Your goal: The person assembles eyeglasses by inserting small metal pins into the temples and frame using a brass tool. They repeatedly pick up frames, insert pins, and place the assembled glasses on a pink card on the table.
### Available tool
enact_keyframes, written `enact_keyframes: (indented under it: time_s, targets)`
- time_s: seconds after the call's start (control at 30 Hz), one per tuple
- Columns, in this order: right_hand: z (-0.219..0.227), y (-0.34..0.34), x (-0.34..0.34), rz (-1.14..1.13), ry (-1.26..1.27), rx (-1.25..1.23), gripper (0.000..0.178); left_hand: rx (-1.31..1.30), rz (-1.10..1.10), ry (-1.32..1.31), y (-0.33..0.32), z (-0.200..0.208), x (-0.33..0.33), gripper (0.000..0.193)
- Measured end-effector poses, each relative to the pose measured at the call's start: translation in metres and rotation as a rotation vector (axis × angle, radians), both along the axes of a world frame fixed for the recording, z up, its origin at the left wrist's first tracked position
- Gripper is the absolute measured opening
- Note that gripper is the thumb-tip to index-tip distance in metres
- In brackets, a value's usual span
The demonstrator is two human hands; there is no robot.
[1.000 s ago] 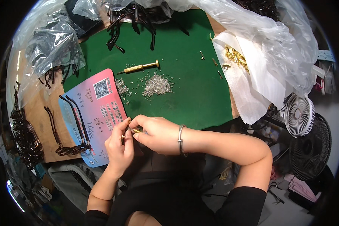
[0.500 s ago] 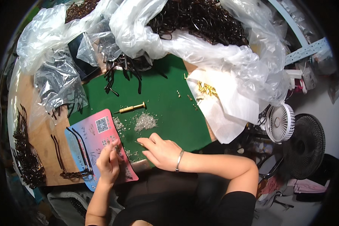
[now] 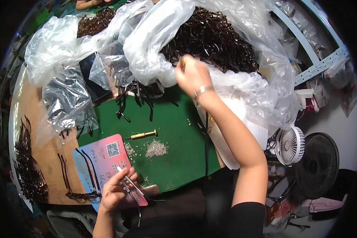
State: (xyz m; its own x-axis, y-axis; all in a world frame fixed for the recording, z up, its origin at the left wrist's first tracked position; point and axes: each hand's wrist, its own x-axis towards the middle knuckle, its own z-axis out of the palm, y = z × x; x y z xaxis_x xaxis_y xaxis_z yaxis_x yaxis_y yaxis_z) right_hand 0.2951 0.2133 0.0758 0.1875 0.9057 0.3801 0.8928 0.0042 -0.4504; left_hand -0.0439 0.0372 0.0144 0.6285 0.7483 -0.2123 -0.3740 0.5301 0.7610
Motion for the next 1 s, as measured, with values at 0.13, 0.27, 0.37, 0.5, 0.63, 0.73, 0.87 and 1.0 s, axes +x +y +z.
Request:
enact_keyframes:
  time_s: [0.13, 0.27, 0.37, 0.5, 0.63, 0.73, 0.87, 1.0]
  targets:
    - [-0.007, 0.062, 0.021, -0.217, -0.206, -0.276, 0.019, 0.116, 0.205, 0.282, -0.011, -0.001, 0.002, 0.051]
    - [-0.001, 0.032, 0.025, -0.156, -0.14, -0.129, 0.023, 0.022, 0.411, 0.491, -0.011, 0.004, 0.002, 0.016]
    - [0.008, -0.012, 0.033, -0.072, 0.123, -0.192, 0.024, 0.146, 0.286, 0.631, -0.004, 0.003, 0.003, 0.011]
    - [0.012, -0.05, 0.041, 0.009, 0.804, -0.291, 0.02, 0.359, 0.164, 0.88, 0.005, 0.001, 0.013, 0.015]
    - [0.027, -0.083, 0.034, -0.024, 0.684, -0.198, 0.018, 0.827, 0.351, 1.104, -0.001, -0.021, 0.005, 0.014]
    - [0.036, -0.124, -0.033, 0.245, 0.423, -0.161, 0.014, 0.972, 0.377, 1.192, -0.009, -0.008, -0.007, 0.009]
    - [0.009, -0.195, -0.089, 0.778, -0.028, -0.213, 0.011, 0.707, 0.359, 1.068, -0.008, -0.024, -0.001, 0.006]
    - [-0.038, -0.241, -0.118, 0.962, 0.04, -0.288, 0.012, 0.264, 0.651, 0.787, -0.008, -0.003, -0.003, 0.012]
